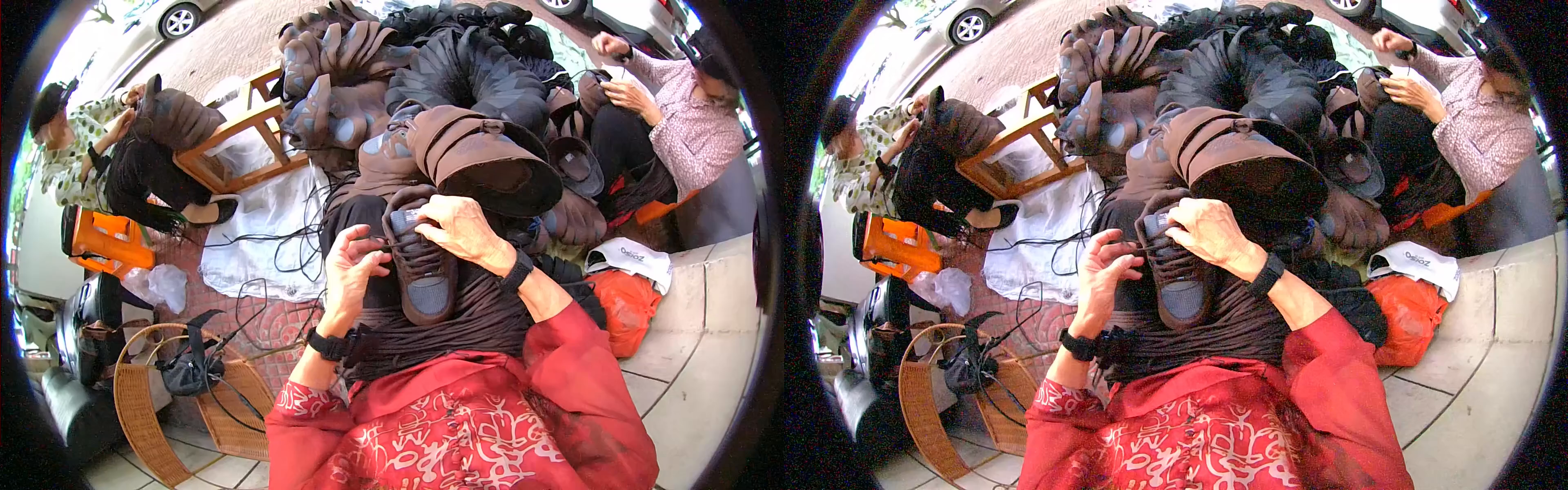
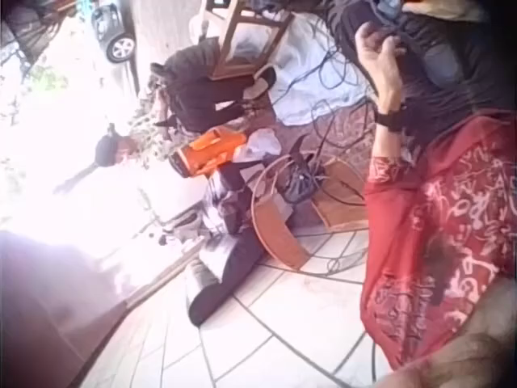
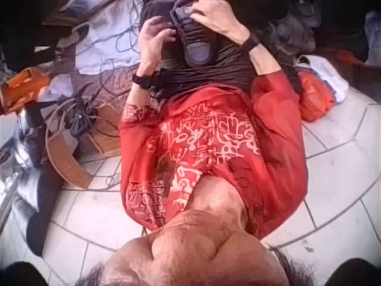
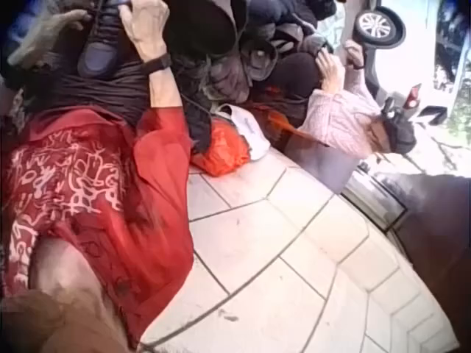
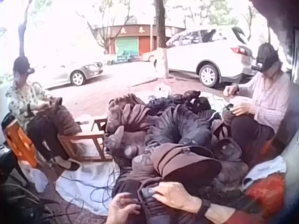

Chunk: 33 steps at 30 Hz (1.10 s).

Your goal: Lacing a brown athletic shoe as part of a manufacturing or assembly task.

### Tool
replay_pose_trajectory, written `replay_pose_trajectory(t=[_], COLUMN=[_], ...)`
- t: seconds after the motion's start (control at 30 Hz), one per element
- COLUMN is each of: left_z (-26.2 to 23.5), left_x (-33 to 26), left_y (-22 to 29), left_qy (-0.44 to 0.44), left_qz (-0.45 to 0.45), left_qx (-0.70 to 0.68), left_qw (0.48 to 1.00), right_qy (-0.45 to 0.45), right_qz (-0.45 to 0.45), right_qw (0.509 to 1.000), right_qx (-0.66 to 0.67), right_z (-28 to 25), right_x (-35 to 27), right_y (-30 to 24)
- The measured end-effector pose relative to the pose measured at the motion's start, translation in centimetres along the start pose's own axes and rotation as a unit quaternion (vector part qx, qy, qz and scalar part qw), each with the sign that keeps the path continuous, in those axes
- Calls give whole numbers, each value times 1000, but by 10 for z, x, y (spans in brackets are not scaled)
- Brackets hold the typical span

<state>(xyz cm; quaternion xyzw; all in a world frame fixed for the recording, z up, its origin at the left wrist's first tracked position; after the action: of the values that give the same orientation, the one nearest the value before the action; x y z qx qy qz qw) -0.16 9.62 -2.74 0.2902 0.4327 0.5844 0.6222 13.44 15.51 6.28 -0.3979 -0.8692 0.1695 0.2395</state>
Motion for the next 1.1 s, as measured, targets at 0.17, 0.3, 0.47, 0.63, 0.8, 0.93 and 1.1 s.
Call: replay_pose_trajectory(t=[0.17,0.3,0.47,0.63,0.8,0.93,1.1], left_z=[0,-2,16,29,38,37,12], left_x=[10,20,16,11,15,16,19], left_y=[17,21,31,41,39,47,24], left_qy=[-41,-64,-179,-240,-286,-291,-191], left_qz=[68,73,126,175,156,149,-11], left_qx=[250,296,345,458,477,494,390], left_qw=[965,950,913,838,816,806,901], right_qy=[-3,-8,-26,-42,-28,-29,-34], right_qz=[-2,4,17,40,38,53,66], right_qw=[1000,1000,997,996,996,995,994], right_qx=[3,21,72,74,73,84,84], right_z=[0,-4,-2,0,2,2,5], right_x=[0,2,4,7,9,10,10], right_y=[-1,1,6,5,5,10,14])
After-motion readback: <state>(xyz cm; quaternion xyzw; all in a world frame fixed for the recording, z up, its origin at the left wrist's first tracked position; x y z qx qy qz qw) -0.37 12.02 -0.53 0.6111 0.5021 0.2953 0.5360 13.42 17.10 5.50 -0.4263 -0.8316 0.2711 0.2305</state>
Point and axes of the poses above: each hand's wrist, its own x-axis towards the middle knuckle, its own z-axis out of the palm, y = z × x, the point moved 10 cm from there along x, towards the middle knuckle, and after that the axes turned 5 degrees about z, right-handed, at the moved point
